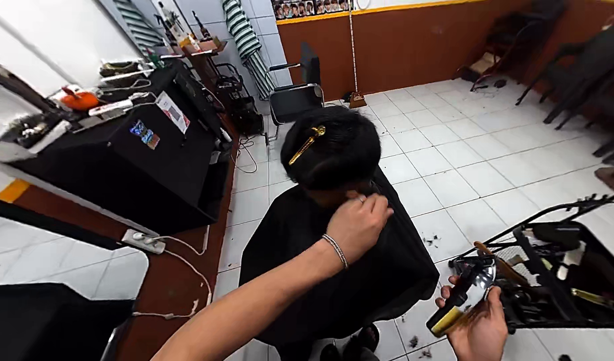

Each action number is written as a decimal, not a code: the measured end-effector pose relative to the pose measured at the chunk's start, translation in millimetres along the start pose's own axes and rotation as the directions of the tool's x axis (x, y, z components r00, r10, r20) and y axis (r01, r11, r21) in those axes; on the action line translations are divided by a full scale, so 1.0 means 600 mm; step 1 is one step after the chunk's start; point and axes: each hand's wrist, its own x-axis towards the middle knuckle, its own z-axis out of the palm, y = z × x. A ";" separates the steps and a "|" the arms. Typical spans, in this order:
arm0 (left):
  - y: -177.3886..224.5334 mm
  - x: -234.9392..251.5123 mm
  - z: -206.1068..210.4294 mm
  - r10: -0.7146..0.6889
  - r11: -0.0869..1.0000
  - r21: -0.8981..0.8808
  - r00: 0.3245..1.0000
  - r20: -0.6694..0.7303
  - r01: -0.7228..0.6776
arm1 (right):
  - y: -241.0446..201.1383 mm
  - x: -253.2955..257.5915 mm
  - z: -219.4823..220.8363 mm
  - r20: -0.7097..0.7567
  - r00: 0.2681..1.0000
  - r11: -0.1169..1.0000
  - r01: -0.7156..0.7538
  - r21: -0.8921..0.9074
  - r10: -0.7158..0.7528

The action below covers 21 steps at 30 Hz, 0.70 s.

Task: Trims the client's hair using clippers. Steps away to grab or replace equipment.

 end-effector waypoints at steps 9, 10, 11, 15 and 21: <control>-0.007 -0.059 -0.037 -0.254 0.956 -0.114 0.957 0.139 0.270 | 0.019 0.032 0.043 0.239 0.971 0.975 0.046 -0.216 0.007; -0.007 -0.057 -0.040 -0.313 0.947 0.009 0.916 0.250 0.321 | 0.023 0.044 0.064 0.297 0.954 0.956 0.052 -0.289 0.038; -0.005 -0.054 -0.040 -0.379 0.925 0.109 0.855 0.354 0.365 | 0.029 0.055 0.084 0.349 0.935 0.932 0.067 -0.356 0.066; 0.004 -0.048 -0.029 -0.559 0.829 0.288 0.724 0.404 0.480 | 0.050 0.105 0.146 0.537 0.824 0.899 0.084 -0.429 0.179; 0.031 -0.044 -0.016 -0.681 0.732 0.354 0.641 0.354 0.582 | 0.048 0.163 0.159 0.670 0.682 0.915 0.002 -0.402 0.293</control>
